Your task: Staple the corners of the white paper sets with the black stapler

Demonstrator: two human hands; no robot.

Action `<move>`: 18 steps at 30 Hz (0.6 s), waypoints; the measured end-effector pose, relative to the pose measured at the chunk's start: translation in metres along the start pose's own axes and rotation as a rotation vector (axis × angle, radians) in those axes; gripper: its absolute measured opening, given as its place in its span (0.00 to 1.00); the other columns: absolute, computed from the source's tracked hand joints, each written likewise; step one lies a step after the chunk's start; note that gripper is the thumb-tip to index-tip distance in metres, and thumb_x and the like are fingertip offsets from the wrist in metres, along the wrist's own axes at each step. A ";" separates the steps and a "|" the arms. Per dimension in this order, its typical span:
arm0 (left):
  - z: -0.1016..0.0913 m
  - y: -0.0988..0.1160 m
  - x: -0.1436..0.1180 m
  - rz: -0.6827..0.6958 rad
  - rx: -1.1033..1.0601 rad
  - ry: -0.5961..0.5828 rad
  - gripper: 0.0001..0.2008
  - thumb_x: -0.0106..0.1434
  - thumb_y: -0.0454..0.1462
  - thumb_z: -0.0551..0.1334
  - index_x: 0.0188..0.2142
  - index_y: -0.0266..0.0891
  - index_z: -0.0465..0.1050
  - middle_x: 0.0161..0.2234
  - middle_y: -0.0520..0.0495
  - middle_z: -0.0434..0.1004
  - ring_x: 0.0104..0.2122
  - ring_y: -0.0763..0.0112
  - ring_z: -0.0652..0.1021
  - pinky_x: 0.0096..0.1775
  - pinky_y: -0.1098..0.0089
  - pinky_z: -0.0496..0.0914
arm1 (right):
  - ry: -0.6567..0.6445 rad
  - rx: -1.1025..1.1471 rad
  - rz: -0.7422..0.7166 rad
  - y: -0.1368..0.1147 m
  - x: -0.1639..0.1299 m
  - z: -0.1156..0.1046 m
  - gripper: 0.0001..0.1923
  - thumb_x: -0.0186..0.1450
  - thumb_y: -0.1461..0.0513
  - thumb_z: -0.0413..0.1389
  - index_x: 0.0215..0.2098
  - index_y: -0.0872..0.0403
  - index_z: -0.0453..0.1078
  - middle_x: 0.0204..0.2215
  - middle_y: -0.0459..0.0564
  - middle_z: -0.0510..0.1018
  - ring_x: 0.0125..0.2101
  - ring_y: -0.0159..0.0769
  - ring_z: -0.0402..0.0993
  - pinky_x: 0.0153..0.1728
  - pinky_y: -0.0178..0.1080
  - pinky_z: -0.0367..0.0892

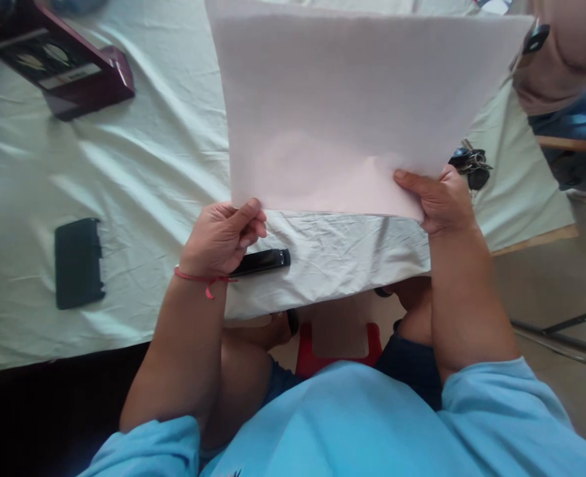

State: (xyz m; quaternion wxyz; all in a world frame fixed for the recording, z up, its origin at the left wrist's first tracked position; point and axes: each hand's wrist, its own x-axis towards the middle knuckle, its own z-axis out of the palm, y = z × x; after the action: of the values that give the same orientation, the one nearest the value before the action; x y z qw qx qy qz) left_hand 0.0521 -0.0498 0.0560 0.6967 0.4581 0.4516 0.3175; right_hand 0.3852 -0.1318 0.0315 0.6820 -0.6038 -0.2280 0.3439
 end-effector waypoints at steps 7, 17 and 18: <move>0.003 0.010 -0.005 -0.053 -0.030 0.005 0.20 0.56 0.46 0.86 0.25 0.36 0.81 0.21 0.47 0.81 0.17 0.82 0.66 0.19 0.77 0.55 | -0.024 -0.034 0.016 -0.002 0.000 -0.001 0.27 0.38 0.60 0.84 0.33 0.48 0.80 0.46 0.50 0.92 0.58 0.56 0.89 0.64 0.59 0.85; -0.002 0.003 -0.004 0.076 -0.029 -0.045 0.24 0.56 0.52 0.87 0.27 0.37 0.83 0.21 0.49 0.79 0.17 0.82 0.66 0.20 0.77 0.57 | -0.045 -0.041 0.059 -0.008 -0.005 -0.001 0.25 0.40 0.62 0.83 0.35 0.49 0.83 0.48 0.51 0.92 0.65 0.59 0.86 0.68 0.58 0.83; -0.002 0.003 -0.004 0.102 -0.013 -0.033 0.24 0.57 0.52 0.87 0.27 0.38 0.83 0.21 0.49 0.79 0.18 0.81 0.67 0.20 0.76 0.58 | -0.050 -0.039 0.067 -0.009 -0.005 -0.001 0.25 0.40 0.62 0.83 0.35 0.49 0.82 0.49 0.51 0.92 0.65 0.59 0.85 0.68 0.58 0.82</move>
State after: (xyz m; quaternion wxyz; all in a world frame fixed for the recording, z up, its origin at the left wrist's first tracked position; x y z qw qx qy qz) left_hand 0.0491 -0.0513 0.0596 0.6899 0.4811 0.4141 0.3479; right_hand 0.3843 -0.1368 0.0403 0.6523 -0.6153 -0.2315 0.3772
